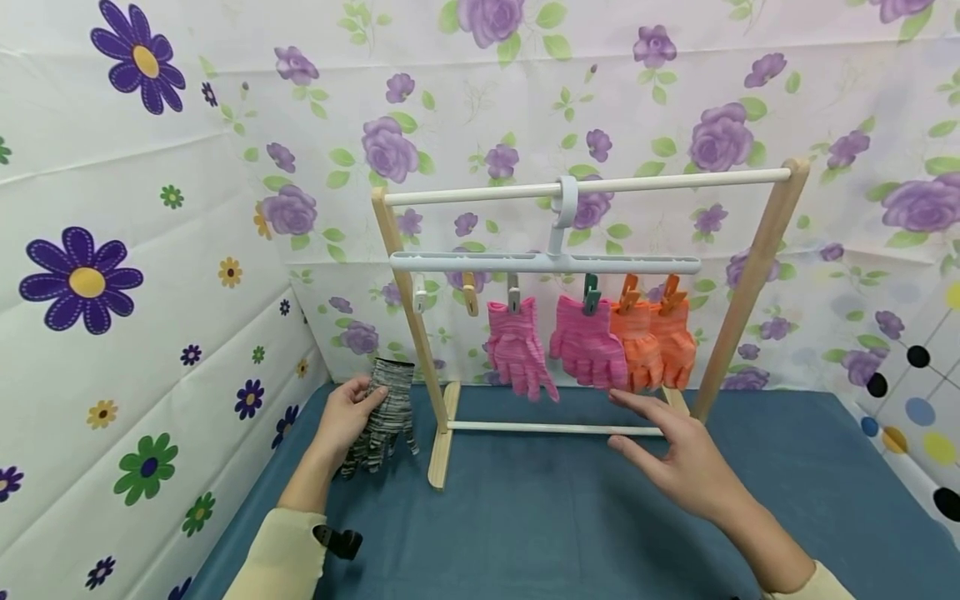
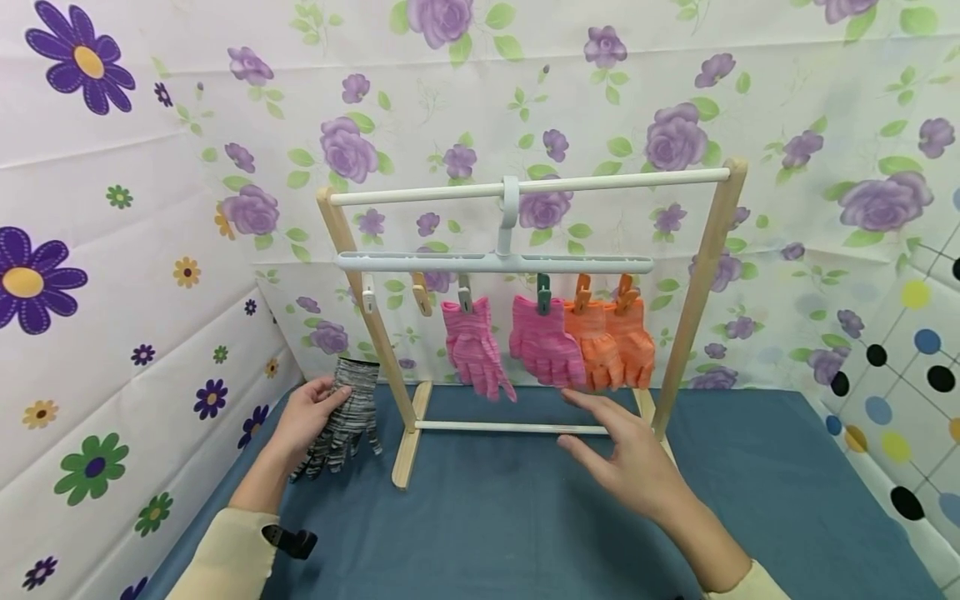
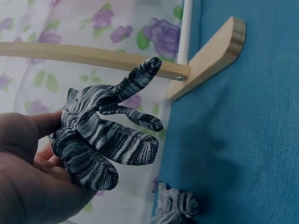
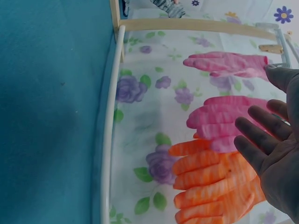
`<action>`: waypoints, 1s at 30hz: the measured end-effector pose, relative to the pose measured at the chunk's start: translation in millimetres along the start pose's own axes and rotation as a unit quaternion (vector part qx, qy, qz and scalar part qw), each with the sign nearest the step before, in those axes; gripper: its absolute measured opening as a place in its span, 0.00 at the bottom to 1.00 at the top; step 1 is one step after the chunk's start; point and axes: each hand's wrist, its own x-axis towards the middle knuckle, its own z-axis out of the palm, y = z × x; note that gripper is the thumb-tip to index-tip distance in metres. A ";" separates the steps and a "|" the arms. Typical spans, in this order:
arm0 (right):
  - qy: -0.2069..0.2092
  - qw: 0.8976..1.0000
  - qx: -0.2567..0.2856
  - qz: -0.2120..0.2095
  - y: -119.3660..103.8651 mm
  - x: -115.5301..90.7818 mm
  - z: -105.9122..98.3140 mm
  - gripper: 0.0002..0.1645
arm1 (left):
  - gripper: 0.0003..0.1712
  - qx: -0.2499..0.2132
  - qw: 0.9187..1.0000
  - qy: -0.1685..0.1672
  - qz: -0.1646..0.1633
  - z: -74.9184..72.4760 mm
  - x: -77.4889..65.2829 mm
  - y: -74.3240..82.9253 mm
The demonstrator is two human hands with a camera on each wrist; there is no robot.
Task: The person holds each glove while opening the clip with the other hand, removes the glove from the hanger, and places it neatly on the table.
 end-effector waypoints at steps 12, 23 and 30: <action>0.011 1.000 -0.018 0.001 15.0 -21.0 0.3 0.41 | 0.35 0.001 0.999 -0.018 -0.029 14.7 19.0 -17.6; 0.009 1.000 -0.009 0.026 21.1 -31.9 -0.5 0.39 | 0.37 0.018 0.998 -0.033 -0.052 29.2 34.5 -36.8; 0.006 0.999 -0.010 0.034 23.6 -35.9 0.5 0.39 | 0.35 0.055 0.996 -0.018 -0.061 39.2 40.4 -44.4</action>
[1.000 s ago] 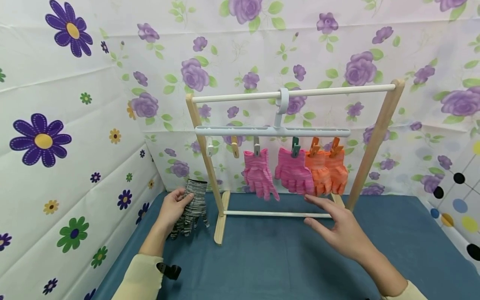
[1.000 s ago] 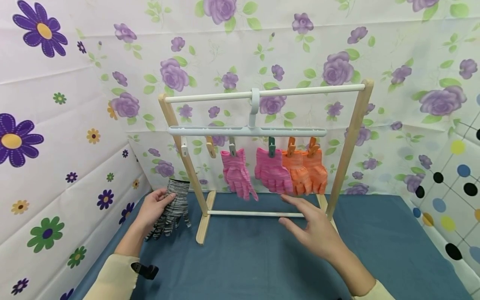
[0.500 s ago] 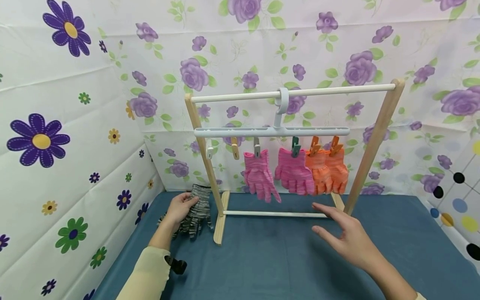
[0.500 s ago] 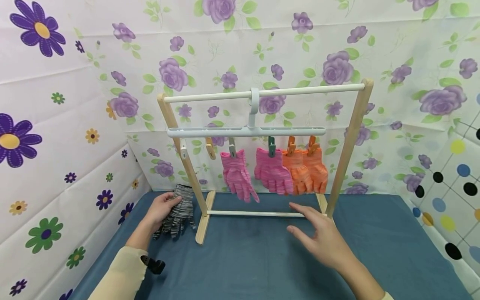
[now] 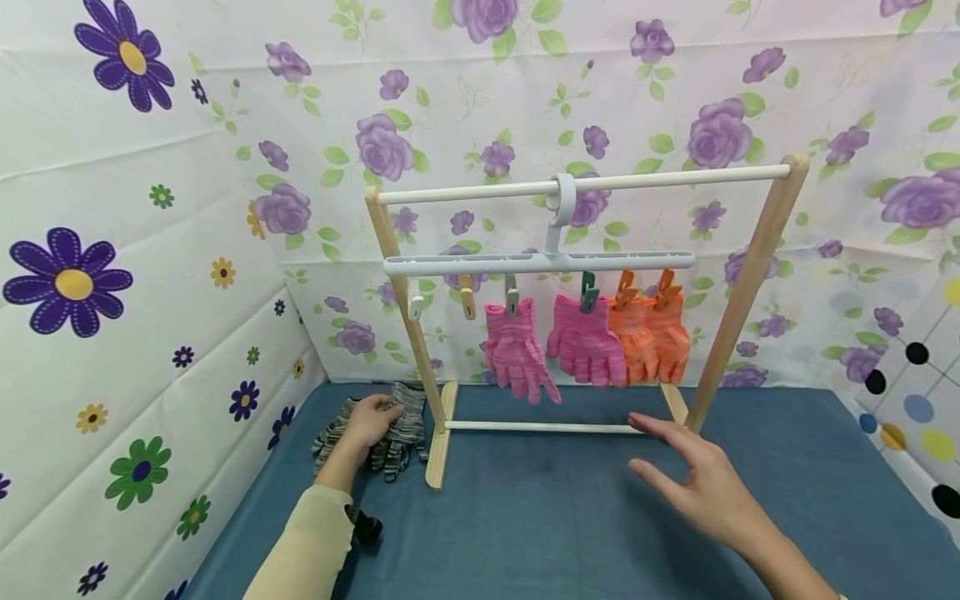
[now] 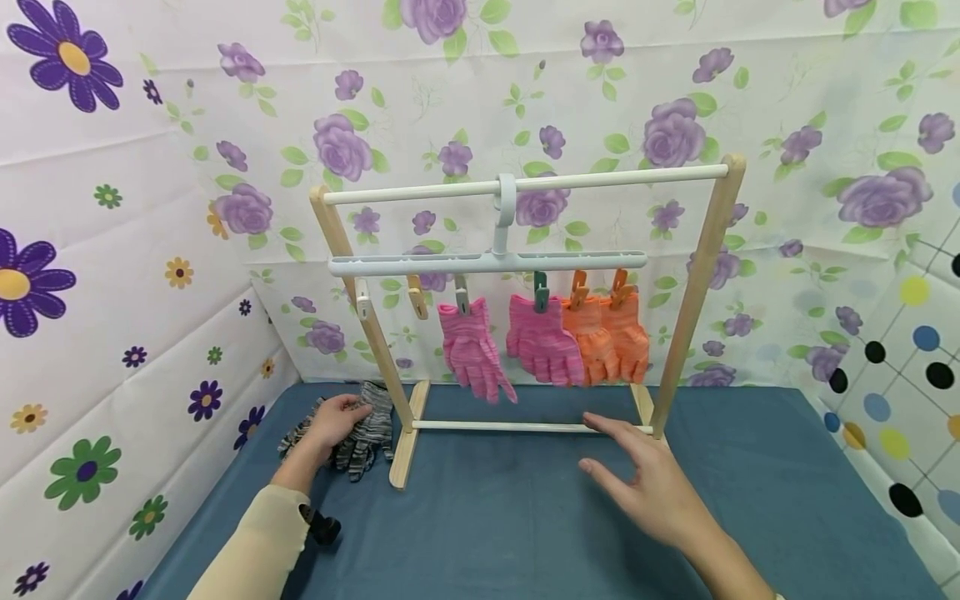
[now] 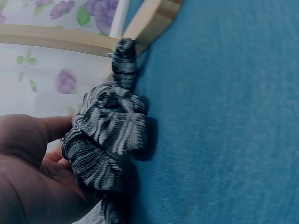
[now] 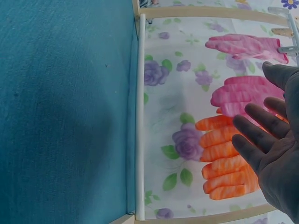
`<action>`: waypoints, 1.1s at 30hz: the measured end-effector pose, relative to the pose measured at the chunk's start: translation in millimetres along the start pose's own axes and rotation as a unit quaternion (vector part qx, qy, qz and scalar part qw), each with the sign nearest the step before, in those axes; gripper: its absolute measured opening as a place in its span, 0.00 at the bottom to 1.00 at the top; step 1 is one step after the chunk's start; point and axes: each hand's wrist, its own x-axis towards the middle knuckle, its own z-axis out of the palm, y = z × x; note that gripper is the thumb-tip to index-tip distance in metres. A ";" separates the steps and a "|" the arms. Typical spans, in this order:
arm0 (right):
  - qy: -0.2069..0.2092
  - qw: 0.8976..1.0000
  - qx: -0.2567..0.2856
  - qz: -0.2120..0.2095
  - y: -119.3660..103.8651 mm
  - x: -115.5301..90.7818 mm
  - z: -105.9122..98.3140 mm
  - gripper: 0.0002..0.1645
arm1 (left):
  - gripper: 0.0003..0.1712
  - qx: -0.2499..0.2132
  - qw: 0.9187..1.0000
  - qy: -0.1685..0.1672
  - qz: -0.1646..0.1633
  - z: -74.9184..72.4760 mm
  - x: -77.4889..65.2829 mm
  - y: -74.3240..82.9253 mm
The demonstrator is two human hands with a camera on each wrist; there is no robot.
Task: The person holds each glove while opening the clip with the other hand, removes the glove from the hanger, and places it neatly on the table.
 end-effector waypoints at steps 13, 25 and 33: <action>-0.006 1.000 -0.022 -0.001 2.9 -3.3 0.8 0.39 | 0.27 0.113 0.991 0.052 0.038 11.9 -2.0 -0.3; -0.014 0.999 -0.046 0.000 10.6 -4.1 -0.3 0.40 | 0.28 0.196 0.971 0.109 0.082 19.8 -13.4 6.0; -0.015 0.999 -0.051 0.005 11.2 -4.2 -4.2 0.41 | 0.27 0.206 0.967 0.121 0.091 19.4 -18.1 3.6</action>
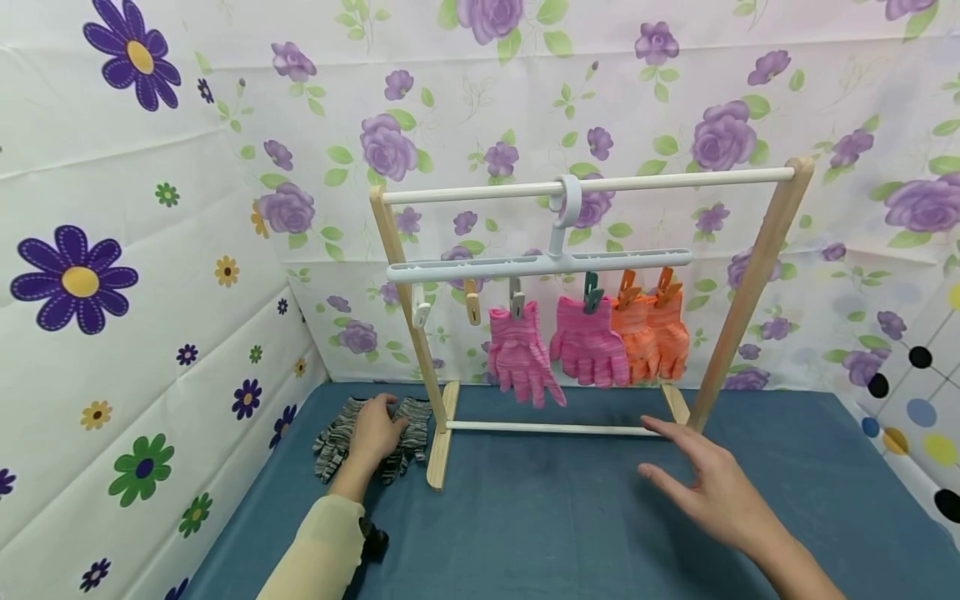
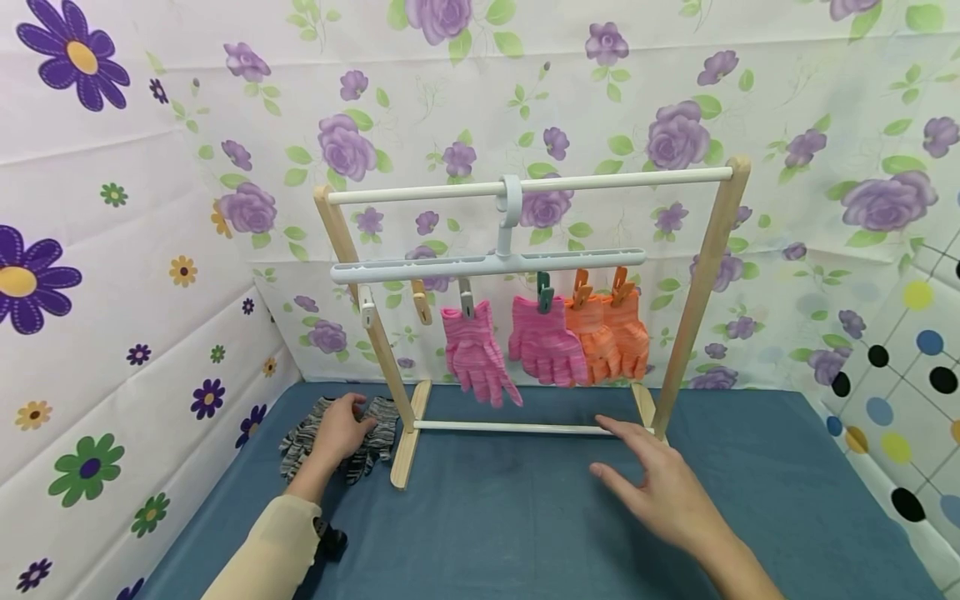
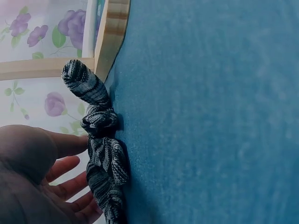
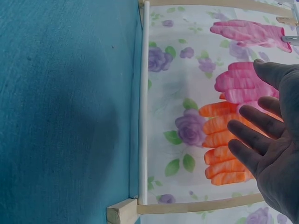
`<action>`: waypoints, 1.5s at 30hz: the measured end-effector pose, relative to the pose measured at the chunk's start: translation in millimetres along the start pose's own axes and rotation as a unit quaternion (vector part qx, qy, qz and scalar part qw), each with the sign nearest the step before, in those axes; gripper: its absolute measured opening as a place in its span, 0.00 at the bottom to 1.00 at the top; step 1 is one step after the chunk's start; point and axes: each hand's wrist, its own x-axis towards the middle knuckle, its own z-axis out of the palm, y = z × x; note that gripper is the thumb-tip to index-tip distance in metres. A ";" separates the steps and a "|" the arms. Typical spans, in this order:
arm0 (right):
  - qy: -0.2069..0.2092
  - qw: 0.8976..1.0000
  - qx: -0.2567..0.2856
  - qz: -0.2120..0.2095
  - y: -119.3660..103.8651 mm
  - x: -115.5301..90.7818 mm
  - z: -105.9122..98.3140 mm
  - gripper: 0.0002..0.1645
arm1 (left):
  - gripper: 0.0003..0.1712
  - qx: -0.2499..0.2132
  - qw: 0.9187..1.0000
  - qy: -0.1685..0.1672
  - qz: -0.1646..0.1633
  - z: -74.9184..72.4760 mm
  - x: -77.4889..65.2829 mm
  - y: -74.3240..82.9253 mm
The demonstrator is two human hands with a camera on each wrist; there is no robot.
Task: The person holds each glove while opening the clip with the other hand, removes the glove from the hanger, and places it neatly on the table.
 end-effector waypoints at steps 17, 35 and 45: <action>0.016 1.000 -0.007 -0.006 0.7 5.3 -11.9 0.43 | 0.30 -0.062 0.997 0.051 0.020 -36.3 -15.6 17.7; 0.045 0.999 -0.009 -0.026 -1.3 16.1 -28.7 0.46 | 0.31 -0.125 0.988 0.081 0.047 -70.5 -48.3 52.5; 0.046 0.999 -0.012 -0.016 -8.0 25.7 -37.3 0.44 | 0.30 -0.172 0.976 0.099 0.088 -78.1 -66.9 81.5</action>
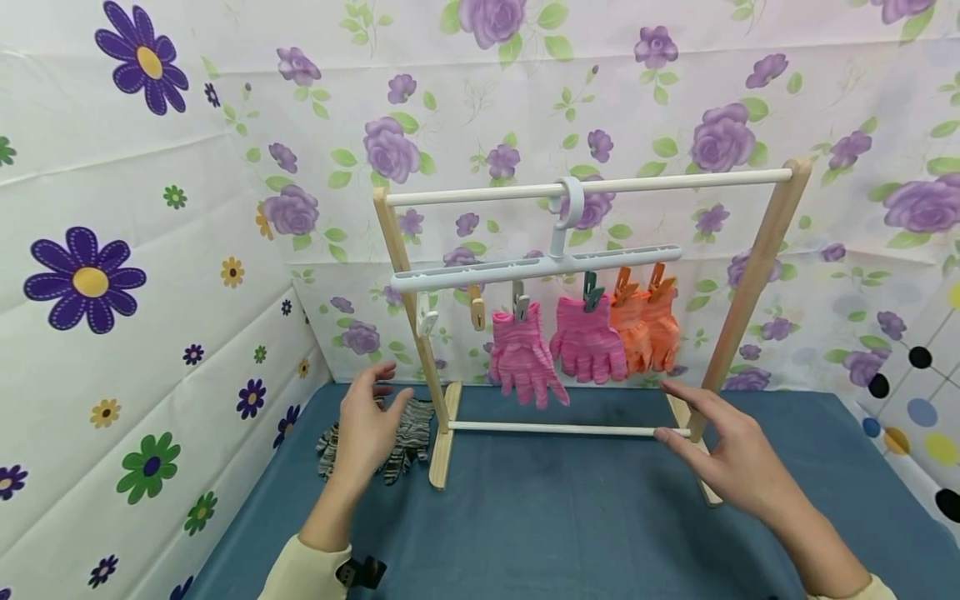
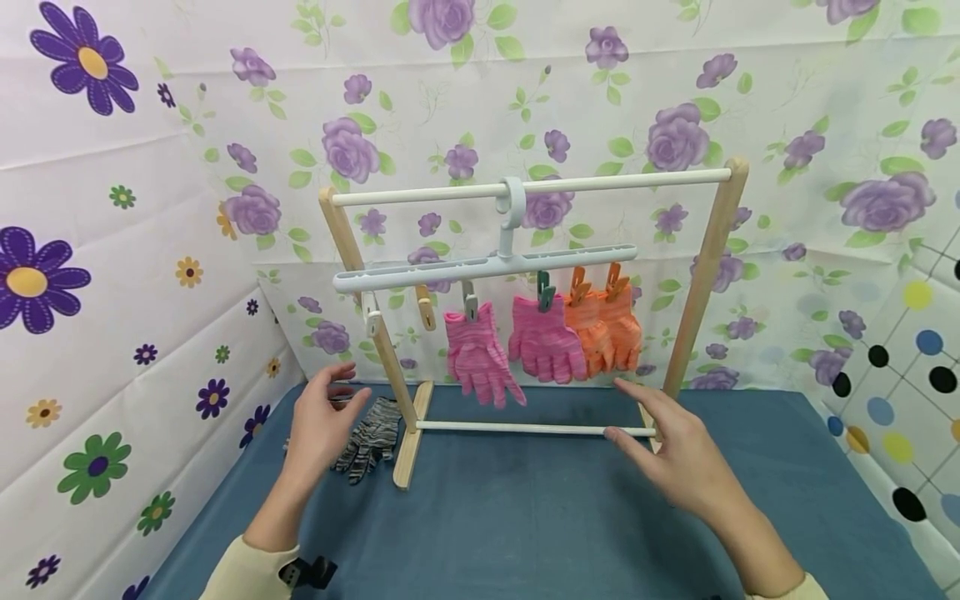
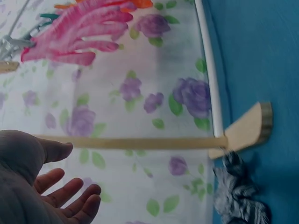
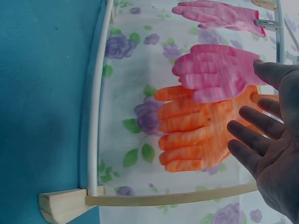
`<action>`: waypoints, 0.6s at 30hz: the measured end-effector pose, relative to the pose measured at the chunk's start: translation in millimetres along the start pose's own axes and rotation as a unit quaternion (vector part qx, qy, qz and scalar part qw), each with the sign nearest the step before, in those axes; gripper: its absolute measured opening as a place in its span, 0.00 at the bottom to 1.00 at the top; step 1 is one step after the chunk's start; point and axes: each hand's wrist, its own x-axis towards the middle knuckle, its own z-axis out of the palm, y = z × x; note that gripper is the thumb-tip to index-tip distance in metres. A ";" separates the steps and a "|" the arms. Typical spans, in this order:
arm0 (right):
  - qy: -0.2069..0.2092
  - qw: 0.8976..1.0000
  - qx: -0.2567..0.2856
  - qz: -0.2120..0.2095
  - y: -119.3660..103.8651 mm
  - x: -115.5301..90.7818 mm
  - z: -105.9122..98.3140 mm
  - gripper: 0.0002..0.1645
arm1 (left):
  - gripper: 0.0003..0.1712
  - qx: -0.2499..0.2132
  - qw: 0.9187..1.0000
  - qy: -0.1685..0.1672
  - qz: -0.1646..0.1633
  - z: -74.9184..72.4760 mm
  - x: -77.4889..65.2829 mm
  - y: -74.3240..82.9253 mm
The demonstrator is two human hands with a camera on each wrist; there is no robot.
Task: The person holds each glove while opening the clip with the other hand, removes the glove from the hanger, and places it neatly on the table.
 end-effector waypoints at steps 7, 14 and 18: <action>0.013 1.000 -0.003 -0.022 -4.0 11.5 -3.1 0.44 | 0.27 -0.034 0.999 0.008 0.042 4.5 -7.9 23.8; 0.018 0.999 -0.003 -0.031 -6.2 19.6 -5.0 0.45 | 0.25 -0.090 0.992 -0.003 0.088 15.5 -14.3 40.6; 0.018 0.999 -0.001 -0.033 -8.8 23.3 -6.3 0.45 | 0.24 -0.120 0.987 -0.016 0.104 23.7 -16.3 45.9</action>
